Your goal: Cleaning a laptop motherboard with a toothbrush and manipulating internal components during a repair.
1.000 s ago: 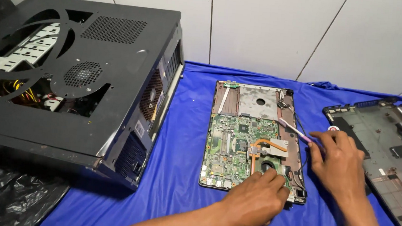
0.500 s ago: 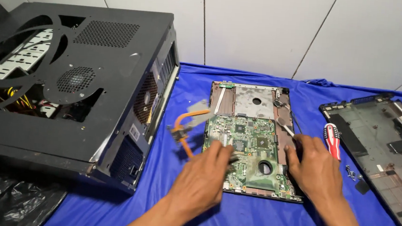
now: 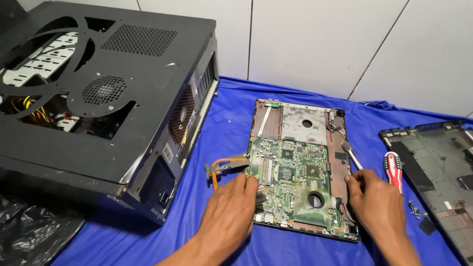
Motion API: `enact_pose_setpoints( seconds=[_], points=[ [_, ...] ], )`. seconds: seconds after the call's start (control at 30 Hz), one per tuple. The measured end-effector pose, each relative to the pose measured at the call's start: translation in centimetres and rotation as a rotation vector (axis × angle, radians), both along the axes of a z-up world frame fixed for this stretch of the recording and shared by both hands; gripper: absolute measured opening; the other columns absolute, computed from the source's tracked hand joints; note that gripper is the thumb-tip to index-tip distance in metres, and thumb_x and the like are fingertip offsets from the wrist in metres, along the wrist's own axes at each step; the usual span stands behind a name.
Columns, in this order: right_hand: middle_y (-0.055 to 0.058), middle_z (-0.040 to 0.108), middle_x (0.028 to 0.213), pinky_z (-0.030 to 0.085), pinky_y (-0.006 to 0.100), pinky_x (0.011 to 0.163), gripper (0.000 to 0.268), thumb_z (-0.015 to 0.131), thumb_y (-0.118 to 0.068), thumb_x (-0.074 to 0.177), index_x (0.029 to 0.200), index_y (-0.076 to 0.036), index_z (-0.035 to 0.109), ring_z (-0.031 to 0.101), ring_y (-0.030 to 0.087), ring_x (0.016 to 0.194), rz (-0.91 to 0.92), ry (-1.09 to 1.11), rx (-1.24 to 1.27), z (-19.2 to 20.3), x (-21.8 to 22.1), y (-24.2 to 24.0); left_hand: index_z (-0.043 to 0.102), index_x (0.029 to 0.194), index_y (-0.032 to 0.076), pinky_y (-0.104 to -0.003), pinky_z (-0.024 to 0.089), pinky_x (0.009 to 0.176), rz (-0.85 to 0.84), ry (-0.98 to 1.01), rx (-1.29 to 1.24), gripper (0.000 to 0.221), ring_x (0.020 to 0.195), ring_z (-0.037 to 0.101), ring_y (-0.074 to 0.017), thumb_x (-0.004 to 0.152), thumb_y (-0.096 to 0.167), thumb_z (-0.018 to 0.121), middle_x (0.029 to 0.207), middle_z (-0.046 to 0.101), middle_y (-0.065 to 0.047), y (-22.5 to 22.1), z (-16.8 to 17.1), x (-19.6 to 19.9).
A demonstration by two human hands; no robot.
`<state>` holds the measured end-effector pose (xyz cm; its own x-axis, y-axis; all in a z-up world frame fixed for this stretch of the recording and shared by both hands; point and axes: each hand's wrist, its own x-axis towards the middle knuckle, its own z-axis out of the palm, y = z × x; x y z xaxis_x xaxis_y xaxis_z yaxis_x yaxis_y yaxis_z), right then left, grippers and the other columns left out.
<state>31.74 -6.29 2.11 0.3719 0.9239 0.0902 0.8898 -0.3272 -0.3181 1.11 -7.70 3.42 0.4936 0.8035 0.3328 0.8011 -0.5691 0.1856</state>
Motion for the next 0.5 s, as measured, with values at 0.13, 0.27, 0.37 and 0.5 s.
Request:
enact_pose_setpoints(
  seconds=[0.13, 0.27, 0.37, 0.5],
  points=[
    [0.012, 0.08, 0.092, 0.054, 0.052, 0.079, 0.028, 0.06, -0.04, 0.098, 0.114, -0.021, 0.073, 0.072, 0.043, 0.089, -0.02, 0.024, -0.033, 0.5, 0.1, 0.1, 0.051, 0.104, 0.007, -0.049, 0.048, 0.07, -0.023, -0.032, -0.048, 0.034, 0.08, 0.058, -0.035, 0.095, 0.03, 0.074, 0.093, 0.056, -0.014, -0.5, -0.3, -0.3],
    [0.014, 0.08, 0.08, 0.053, 0.049, 0.075, 0.025, 0.061, -0.036, 0.098, 0.11, -0.017, 0.072, 0.073, 0.038, 0.075, -0.003, 0.088, -0.081, 1.2, -0.1, -0.1, 0.054, 0.108, 0.006, -0.051, 0.049, 0.075, 0.005, -0.042, -0.067, 0.055, 0.084, 0.058, -0.0398, 0.088, 0.047, 0.084, 0.097, 0.056, -0.015, -0.5, -0.5, -0.8],
    [0.01, 0.081, 0.071, 0.053, 0.04, 0.074, 0.019, 0.06, -0.028, 0.09, 0.097, -0.018, 0.074, 0.076, 0.029, 0.071, -0.033, 0.178, -0.209, 4.1, -2.2, -0.9, 0.053, 0.108, 0.006, -0.051, 0.048, 0.076, 0.007, -0.044, -0.064, 0.048, 0.086, 0.057, -0.0397, 0.091, 0.043, 0.079, 0.1, 0.055, -0.016, -0.4, 0.0, -1.8],
    [0.002, 0.075, 0.05, 0.052, 0.027, 0.067, 0.014, 0.068, -0.023, 0.086, 0.078, -0.014, 0.074, 0.068, 0.015, 0.047, -0.011, 0.339, -0.384, 6.5, -4.6, -1.8, 0.054, 0.096, 0.008, -0.049, 0.043, 0.071, -0.002, -0.069, 0.047, 0.029, 0.082, 0.053, -0.0349, 0.1, 0.036, 0.064, 0.093, 0.053, -0.014, -0.4, 1.1, -2.6]
  ],
)
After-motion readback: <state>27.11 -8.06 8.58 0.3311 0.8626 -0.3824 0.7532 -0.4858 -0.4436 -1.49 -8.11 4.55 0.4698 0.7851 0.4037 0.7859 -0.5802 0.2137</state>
